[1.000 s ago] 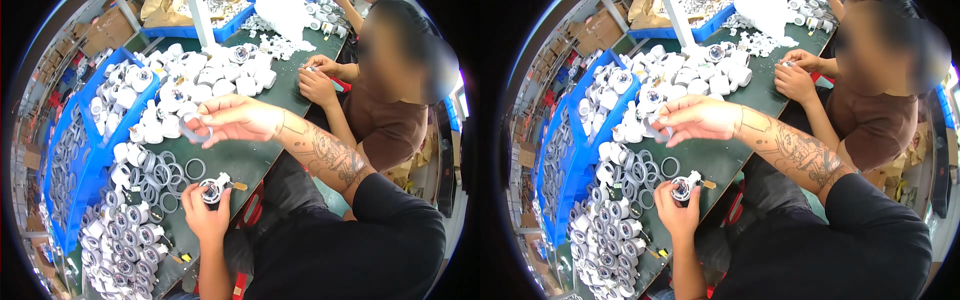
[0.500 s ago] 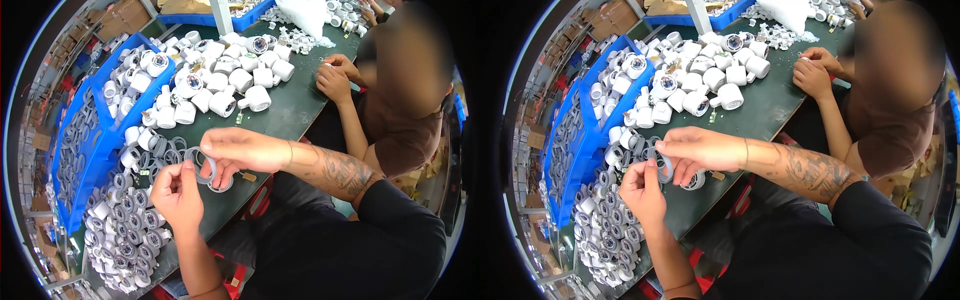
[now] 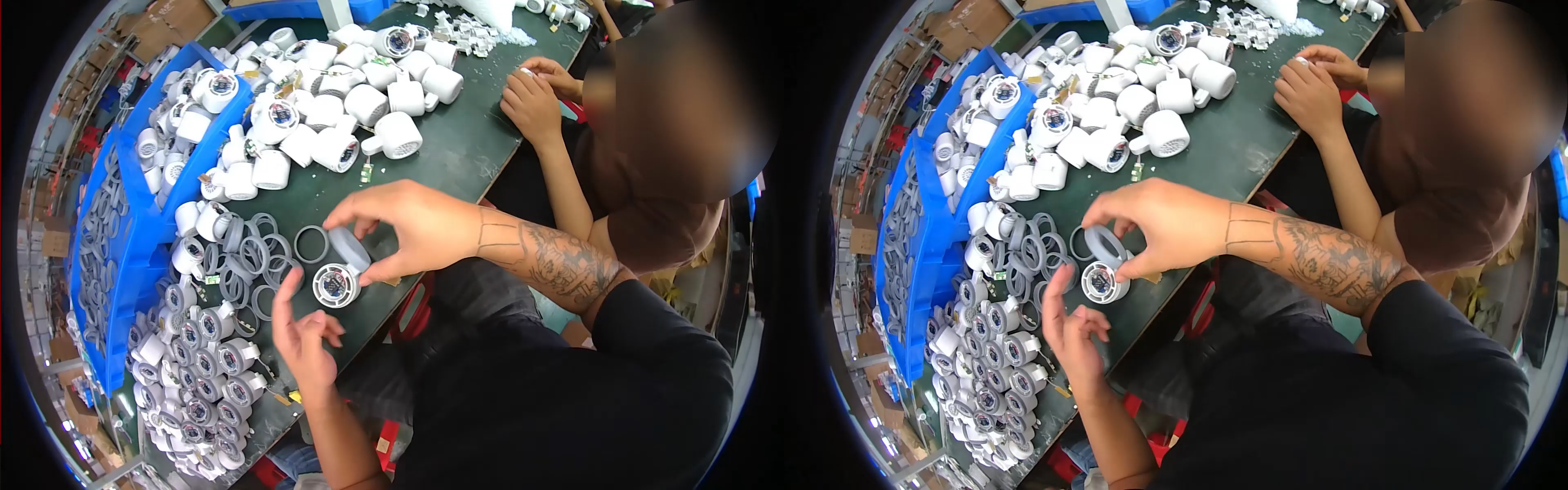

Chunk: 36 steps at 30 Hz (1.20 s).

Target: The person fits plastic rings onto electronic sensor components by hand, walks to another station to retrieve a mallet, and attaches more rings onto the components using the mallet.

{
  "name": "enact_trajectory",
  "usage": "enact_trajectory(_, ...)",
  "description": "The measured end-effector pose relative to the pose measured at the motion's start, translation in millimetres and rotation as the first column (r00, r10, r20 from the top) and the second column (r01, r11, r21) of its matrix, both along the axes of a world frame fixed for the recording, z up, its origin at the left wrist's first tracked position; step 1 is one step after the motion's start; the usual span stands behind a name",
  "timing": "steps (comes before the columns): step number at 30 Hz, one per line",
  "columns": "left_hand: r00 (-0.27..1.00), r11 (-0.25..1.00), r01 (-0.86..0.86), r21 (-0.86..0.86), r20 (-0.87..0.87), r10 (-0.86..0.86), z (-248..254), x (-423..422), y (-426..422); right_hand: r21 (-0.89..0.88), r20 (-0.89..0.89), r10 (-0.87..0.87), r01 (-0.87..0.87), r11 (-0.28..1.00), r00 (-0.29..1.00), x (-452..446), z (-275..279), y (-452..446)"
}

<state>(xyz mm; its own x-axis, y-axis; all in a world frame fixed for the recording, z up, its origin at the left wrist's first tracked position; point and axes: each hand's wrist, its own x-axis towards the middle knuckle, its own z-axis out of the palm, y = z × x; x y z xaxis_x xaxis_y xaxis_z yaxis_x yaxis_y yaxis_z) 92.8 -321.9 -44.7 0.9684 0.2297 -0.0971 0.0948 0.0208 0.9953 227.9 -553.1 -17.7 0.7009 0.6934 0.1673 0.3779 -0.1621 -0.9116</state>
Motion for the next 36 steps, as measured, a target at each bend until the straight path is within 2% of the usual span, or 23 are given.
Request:
enact_trajectory(2, 0.997, 0.989, 0.057, -0.139, -0.047, -0.065, -9, 4, -6, -0.033, 0.132, 0.096, -0.093, 0.995, 0.987, -3, -20, 7)
enact_trajectory(4, 0.987, 0.973, 0.095, -0.211, -0.111, -0.120, -17, 8, -6, -0.028, 0.152, 0.107, -0.104, 0.994, 0.983, -5, -26, 16)
enact_trajectory(6, 0.983, 0.975, 0.091, -0.204, -0.137, -0.121, -24, 10, -4, -0.002, 0.231, 0.111, -0.114, 0.993, 0.967, -5, -34, 23)
enact_trajectory(16, 0.980, 0.968, 0.075, -0.240, -0.160, -0.116, -30, 10, 0, -0.019, 0.255, 0.109, -0.108, 0.994, 0.961, -4, -38, 28)
enact_trajectory(25, 0.982, 0.969, 0.071, -0.237, -0.155, -0.110, -31, 9, 0, -0.004, 0.383, 0.132, -0.141, 0.990, 0.914, -3, -43, 37)
enact_trajectory(27, 0.982, 0.967, 0.073, -0.245, -0.152, -0.113, -30, 9, 1, -0.058, 0.408, 0.145, -0.133, 0.989, 0.901, -4, -39, 38)
enact_trajectory(29, 0.980, 0.911, 0.133, -0.391, -0.083, -0.178, -29, 11, 4, -0.085, 0.413, 0.159, -0.136, 0.987, 0.897, -6, -38, 40)
enact_trajectory(31, 0.982, 0.924, 0.150, -0.351, -0.059, -0.182, -30, 10, 2, -0.112, 0.418, 0.174, -0.140, 0.984, 0.892, -7, -38, 43)
enact_trajectory(33, 0.983, 0.937, 0.162, -0.308, -0.036, -0.181, -33, 8, 2, -0.149, 0.499, 0.182, -0.123, 0.981, 0.847, -8, -41, 47)
enact_trajectory(35, 0.977, 0.961, 0.160, -0.227, -0.104, -0.187, -35, 8, 2, -0.180, 0.489, 0.202, -0.128, 0.975, 0.848, -8, -36, 46)
enact_trajectory(36, 0.985, 0.974, 0.140, -0.179, -0.071, -0.155, -33, 8, -1, -0.211, 0.479, 0.214, -0.125, 0.969, 0.851, -8, -33, 45)
